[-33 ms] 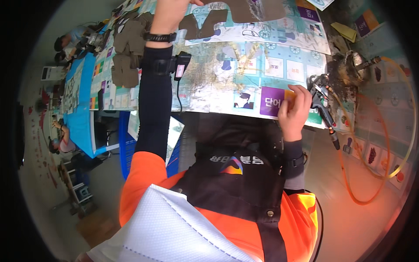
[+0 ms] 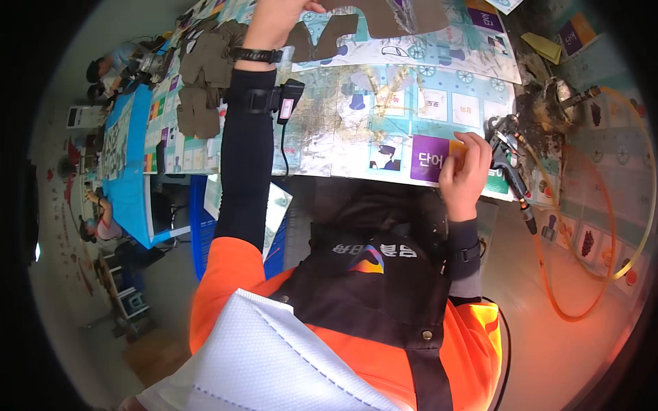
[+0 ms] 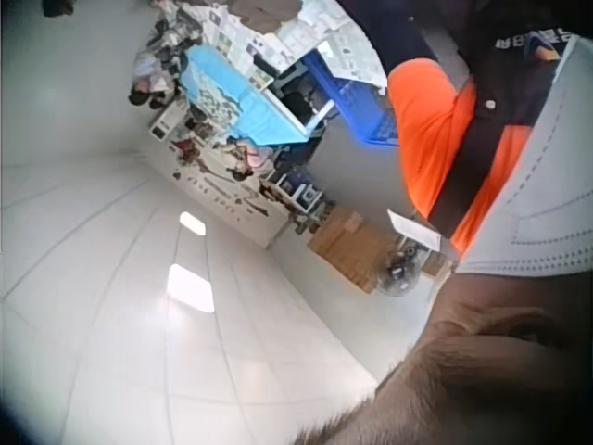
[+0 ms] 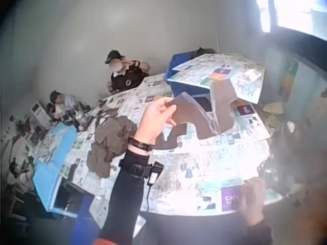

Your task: Applying adhesive to brown fabric shoe components using a small handheld applicator tool at a workstation.

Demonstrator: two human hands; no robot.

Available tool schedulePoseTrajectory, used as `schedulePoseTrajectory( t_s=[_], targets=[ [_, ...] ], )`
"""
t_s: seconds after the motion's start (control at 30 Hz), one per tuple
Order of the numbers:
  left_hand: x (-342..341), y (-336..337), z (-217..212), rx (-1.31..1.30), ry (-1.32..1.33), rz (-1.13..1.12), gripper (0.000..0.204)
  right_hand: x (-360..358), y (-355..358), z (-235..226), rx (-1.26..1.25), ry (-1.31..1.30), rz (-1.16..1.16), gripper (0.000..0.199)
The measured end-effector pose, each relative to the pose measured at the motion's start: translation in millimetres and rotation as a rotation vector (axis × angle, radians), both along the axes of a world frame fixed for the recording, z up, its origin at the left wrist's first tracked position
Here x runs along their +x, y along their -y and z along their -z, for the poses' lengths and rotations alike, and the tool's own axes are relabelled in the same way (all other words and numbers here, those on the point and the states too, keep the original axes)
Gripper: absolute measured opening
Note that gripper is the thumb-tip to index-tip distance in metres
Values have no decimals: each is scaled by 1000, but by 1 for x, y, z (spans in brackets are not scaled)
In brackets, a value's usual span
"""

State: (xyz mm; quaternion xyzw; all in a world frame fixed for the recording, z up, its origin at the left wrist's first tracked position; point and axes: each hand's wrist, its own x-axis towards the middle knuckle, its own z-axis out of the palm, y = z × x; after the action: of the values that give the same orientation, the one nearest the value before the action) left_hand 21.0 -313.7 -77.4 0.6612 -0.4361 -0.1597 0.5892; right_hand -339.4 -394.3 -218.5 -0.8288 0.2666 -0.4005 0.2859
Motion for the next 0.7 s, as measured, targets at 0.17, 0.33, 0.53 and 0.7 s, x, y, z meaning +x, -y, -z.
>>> schedulePoseTrajectory(
  t_s=[0.17, 0.33, 0.53, 0.7],
  targets=[
    [24, 17, 90, 355, -269, -27, 36, 6, 4, 2, -121, 30, -9, 41],
    [5, 5, 105, 542, -71, -158, 26, 11, 1, 3, -93, 18, -22, 38],
    [-41, 37, 140, -214, -1033, 146, 10, 7, 3, 1, -167, 4, 10, 38],
    [-124, 60, 122, -101, -1240, 248, 28, 10, 6, 3, 137, 118, -28, 30]
  ],
)
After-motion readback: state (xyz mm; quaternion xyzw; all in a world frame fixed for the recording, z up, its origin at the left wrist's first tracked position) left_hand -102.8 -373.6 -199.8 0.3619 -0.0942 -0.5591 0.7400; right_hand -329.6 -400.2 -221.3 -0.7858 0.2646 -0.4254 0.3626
